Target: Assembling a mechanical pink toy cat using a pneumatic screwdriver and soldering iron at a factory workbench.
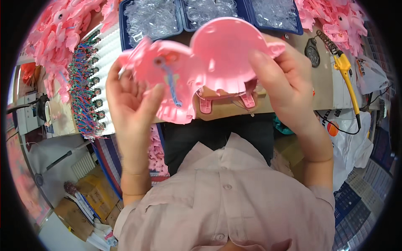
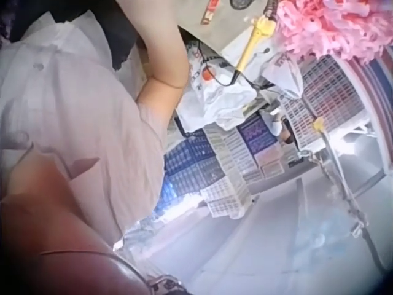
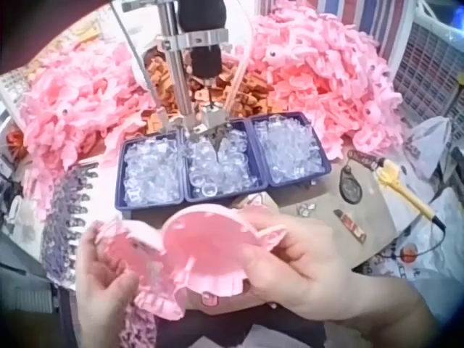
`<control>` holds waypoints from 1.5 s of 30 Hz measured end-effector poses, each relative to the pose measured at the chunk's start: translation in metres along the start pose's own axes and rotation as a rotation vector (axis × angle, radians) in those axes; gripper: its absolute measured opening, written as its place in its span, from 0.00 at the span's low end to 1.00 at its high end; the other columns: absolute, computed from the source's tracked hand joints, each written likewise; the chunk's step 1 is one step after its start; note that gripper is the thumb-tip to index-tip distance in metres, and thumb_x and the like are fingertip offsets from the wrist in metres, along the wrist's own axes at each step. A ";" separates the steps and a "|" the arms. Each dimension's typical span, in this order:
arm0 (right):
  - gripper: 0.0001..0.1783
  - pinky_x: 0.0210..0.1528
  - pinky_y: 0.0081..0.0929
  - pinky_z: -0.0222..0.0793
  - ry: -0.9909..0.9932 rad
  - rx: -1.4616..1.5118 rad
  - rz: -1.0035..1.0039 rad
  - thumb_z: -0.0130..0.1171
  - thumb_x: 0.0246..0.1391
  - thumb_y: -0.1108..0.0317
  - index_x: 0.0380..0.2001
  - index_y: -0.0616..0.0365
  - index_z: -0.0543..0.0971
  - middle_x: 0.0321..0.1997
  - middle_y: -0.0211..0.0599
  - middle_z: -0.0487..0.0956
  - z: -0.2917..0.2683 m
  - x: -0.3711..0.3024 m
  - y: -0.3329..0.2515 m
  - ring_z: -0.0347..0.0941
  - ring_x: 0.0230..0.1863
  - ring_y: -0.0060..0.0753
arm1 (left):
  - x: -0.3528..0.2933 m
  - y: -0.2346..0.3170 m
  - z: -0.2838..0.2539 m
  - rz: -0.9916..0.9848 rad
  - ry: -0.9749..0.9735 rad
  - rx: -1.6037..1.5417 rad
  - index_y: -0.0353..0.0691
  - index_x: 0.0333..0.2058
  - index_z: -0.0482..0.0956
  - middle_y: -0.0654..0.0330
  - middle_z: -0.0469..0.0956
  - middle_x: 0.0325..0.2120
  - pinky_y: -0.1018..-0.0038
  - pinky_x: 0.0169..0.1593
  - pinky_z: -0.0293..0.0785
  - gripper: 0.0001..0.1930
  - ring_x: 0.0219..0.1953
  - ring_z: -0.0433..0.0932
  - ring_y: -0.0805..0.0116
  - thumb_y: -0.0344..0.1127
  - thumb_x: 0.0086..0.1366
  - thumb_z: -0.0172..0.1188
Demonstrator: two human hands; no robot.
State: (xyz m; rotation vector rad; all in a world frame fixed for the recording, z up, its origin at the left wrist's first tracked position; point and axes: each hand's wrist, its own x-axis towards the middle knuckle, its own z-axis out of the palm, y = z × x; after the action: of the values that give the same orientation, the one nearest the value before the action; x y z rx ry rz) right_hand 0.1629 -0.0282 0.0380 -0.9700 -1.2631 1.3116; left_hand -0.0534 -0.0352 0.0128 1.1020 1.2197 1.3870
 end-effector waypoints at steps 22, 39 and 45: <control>0.08 0.26 0.16 0.67 -0.340 -0.428 0.179 0.63 0.50 0.76 0.35 0.65 0.77 0.25 0.32 0.78 -0.015 -0.011 0.042 0.72 0.24 0.15 | 0.004 -0.023 -0.001 -0.456 -0.241 -0.232 0.31 0.48 0.72 0.59 0.79 0.40 0.78 0.42 0.76 0.15 0.39 0.78 0.75 0.33 0.66 0.56; 0.10 0.29 0.28 0.63 0.055 -0.821 -0.442 0.65 0.37 0.81 0.28 0.62 0.79 0.27 0.35 0.69 0.018 -0.010 0.058 0.67 0.28 0.33 | -0.021 -0.039 0.032 -0.042 -0.199 0.271 0.29 0.36 0.77 0.61 0.80 0.29 0.79 0.36 0.74 0.11 0.30 0.76 0.78 0.27 0.54 0.64; 0.10 0.29 0.27 0.61 0.121 -0.775 -0.373 0.66 0.35 0.80 0.26 0.61 0.78 0.25 0.34 0.70 0.021 -0.015 0.057 0.67 0.27 0.32 | -0.027 -0.045 0.033 0.059 -0.151 0.282 0.29 0.36 0.78 0.61 0.80 0.29 0.79 0.35 0.74 0.10 0.30 0.76 0.78 0.26 0.54 0.64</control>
State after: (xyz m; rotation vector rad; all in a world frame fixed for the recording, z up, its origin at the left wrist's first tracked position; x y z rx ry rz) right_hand 0.1363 -0.0416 -0.0169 -1.2291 -1.7951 0.4490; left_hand -0.0128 -0.0551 -0.0295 1.4216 1.3071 1.1740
